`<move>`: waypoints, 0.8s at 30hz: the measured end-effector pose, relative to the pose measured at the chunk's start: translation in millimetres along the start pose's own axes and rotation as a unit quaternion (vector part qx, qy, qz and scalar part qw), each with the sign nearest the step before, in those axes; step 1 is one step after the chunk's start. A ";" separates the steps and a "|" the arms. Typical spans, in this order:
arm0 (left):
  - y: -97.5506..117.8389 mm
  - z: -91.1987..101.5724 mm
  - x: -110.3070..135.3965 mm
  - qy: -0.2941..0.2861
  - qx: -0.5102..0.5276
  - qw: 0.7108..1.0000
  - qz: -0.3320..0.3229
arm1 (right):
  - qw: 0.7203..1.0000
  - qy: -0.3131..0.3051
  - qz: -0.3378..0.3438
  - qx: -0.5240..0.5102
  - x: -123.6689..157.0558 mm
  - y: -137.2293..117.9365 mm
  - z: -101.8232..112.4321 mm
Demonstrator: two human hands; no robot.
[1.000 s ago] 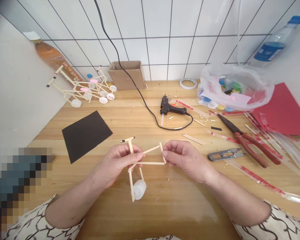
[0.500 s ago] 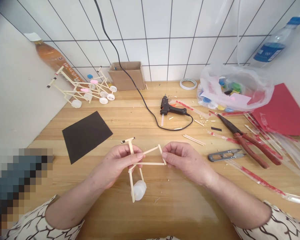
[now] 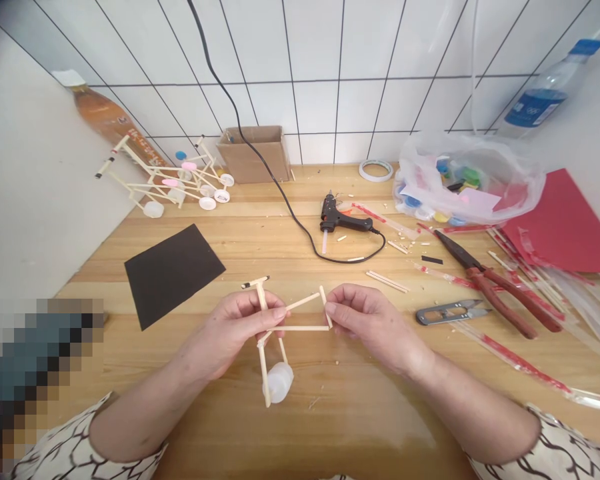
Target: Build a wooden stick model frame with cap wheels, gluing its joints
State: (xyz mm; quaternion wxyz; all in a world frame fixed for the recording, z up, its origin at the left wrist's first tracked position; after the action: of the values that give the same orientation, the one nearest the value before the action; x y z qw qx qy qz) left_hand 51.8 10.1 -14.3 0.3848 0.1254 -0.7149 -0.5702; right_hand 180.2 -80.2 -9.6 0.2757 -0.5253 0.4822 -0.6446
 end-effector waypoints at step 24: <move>2.2 -0.1 1.3 0.005 -0.007 1.000 0.008 | 1.000 -0.006 -0.014 0.016 1.0 -1.7 -4.0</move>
State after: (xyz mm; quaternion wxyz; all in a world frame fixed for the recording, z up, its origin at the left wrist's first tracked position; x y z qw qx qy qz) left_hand 51.6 10.0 -11.7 0.3937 0.1201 -0.7097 -0.5718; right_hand 176.3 -79.1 -7.5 0.2776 -0.5312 0.4632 -0.6529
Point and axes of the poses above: each hand's wrist, its own x-axis away from the middle knuckle, its own z-axis out of the back of the hand, y = z × x, the point moved 9 cm from there along -x, towards the middle knuckle, and after that the axes turned 4 degrees about y, right-handed, at the moved point
